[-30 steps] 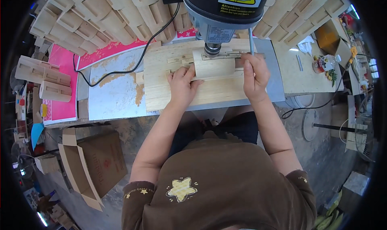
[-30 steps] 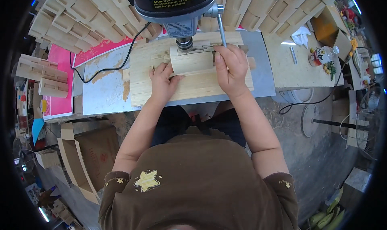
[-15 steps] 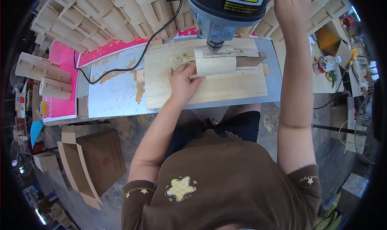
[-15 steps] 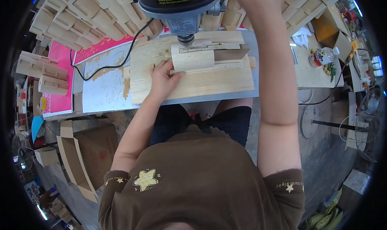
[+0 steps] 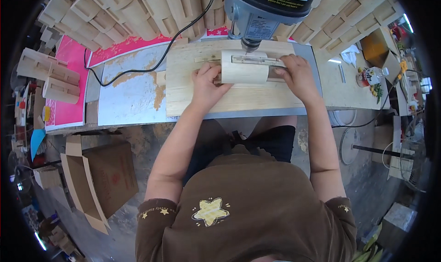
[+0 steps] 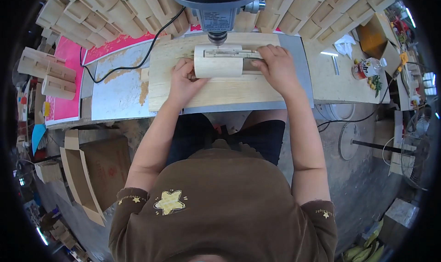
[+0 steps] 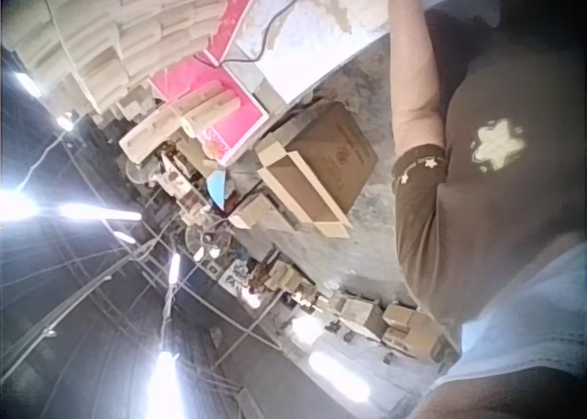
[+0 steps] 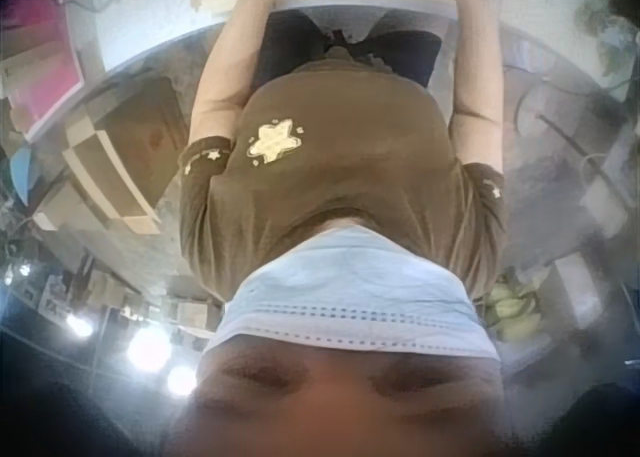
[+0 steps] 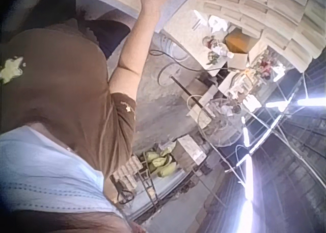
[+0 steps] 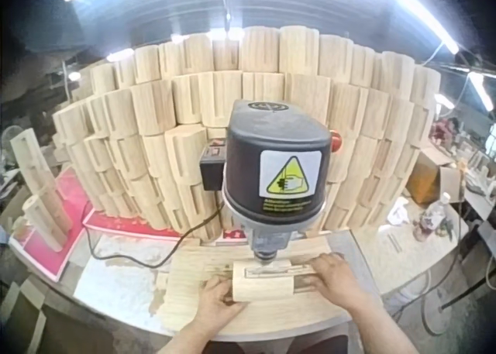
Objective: Using a drill press to drill holes into cylindrical wooden blocks.
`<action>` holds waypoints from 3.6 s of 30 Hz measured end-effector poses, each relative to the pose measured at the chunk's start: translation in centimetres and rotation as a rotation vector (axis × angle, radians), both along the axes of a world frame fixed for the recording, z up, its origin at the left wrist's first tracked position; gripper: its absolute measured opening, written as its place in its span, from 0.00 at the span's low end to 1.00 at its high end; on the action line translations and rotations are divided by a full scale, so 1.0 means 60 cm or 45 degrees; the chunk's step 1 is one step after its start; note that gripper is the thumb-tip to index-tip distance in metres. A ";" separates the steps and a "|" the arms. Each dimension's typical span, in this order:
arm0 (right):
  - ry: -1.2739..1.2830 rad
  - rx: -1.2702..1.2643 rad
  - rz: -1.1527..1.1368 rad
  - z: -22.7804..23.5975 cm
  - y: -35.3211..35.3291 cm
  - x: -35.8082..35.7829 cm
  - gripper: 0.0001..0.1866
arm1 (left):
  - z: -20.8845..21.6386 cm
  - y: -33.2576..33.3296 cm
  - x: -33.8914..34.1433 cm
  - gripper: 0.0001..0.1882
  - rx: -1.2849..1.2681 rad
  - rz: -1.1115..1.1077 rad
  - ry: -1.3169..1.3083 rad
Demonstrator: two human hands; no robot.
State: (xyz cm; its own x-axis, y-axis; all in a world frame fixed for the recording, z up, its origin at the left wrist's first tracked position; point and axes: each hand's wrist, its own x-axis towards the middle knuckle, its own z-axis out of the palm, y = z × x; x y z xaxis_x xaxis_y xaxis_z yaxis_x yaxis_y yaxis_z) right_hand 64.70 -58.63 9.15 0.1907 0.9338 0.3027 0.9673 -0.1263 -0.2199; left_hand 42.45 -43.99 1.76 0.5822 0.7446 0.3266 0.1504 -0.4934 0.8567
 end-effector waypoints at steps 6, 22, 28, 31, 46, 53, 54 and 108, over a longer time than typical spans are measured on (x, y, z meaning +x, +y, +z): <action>0.044 0.086 0.010 0.008 -0.036 -0.016 0.16 | 0.038 0.032 -0.154 0.16 0.019 -0.003 -0.067; 0.101 0.079 0.131 0.017 -0.049 -0.078 0.15 | 0.122 -0.022 -0.184 0.16 -1.262 0.207 -0.026; 0.108 0.098 0.117 0.017 -0.054 -0.075 0.14 | 0.113 -0.029 -0.145 0.20 -1.272 0.086 0.049; 0.084 0.113 0.086 0.012 -0.051 -0.086 0.15 | 0.088 -0.043 -0.109 0.21 -1.389 -0.079 -0.134; 0.085 0.223 -0.042 -0.004 -0.047 -0.071 0.22 | 0.024 -0.099 -0.087 0.40 0.354 -0.025 0.132; 0.140 0.213 -0.135 -0.015 0.018 -0.018 0.24 | 0.008 -0.046 -0.020 0.38 0.469 0.165 0.257; 0.167 0.236 -0.107 -0.017 0.027 -0.012 0.24 | 0.008 -0.036 -0.017 0.37 0.510 0.188 0.276; 0.281 1.049 -0.053 0.175 0.021 -0.070 0.09 | -0.002 0.010 -0.058 0.27 0.402 0.113 0.314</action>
State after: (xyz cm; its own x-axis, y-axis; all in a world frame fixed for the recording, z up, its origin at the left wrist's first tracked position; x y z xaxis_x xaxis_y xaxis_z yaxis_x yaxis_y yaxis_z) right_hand 60.49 -57.38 19.67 0.3546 0.4226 0.8341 0.8895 0.1226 -0.4402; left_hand 38.97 -43.40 1.63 0.6097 0.6810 0.4056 0.3864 -0.7021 0.5981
